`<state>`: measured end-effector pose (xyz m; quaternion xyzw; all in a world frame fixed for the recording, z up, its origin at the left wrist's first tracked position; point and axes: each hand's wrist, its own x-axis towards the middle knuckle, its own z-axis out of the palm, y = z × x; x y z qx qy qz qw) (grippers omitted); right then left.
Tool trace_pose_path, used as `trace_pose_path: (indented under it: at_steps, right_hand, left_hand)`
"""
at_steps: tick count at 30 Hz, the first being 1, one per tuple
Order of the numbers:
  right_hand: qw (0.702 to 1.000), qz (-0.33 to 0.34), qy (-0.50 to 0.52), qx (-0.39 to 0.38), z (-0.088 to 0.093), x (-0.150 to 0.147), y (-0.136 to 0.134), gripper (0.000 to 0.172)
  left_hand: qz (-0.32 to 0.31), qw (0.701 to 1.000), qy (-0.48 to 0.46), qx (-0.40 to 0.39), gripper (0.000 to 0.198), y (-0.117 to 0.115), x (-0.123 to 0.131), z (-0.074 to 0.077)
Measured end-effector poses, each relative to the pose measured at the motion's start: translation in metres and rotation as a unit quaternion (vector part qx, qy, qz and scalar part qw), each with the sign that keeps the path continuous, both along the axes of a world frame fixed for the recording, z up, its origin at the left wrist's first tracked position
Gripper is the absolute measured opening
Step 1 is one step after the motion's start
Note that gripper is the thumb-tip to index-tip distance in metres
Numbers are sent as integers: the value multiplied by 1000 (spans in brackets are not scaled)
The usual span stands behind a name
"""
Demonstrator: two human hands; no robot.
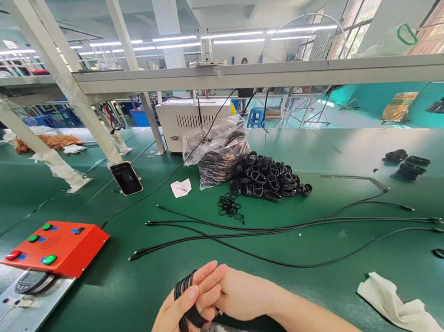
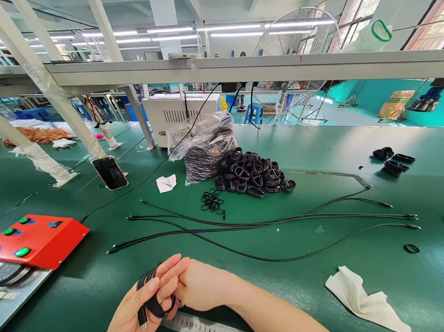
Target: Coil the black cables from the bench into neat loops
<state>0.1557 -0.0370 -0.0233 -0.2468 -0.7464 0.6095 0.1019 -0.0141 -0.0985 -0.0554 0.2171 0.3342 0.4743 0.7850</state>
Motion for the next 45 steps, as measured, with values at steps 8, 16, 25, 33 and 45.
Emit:
trace_pose_path:
  at_steps: [8, 16, 25, 33, 45]
  right_hand:
    - [992, 84, 22, -91, -9, -6, -1, 42]
    - [998, 41, 5, 52, -21, -8, -7, 25]
    - [995, -29, -14, 94, -12, -4, -8, 22]
    - [990, -127, 19, 55, -27, -8, -20, 40]
    - [942, -11, -72, 327, -9, 3, 0, 19]
  left_hand:
    - [-106, 993, 37, 24, 46, -4, 0, 9]
    - [-120, 988, 74, 67, 34, 4, -8, 9]
    - [-224, 955, 102, 165, 29, 15, -9, 25]
    - [-241, 953, 66, 170, 31, 16, -8, 38]
    - [-388, 858, 273, 198, 49, 33, -11, 39]
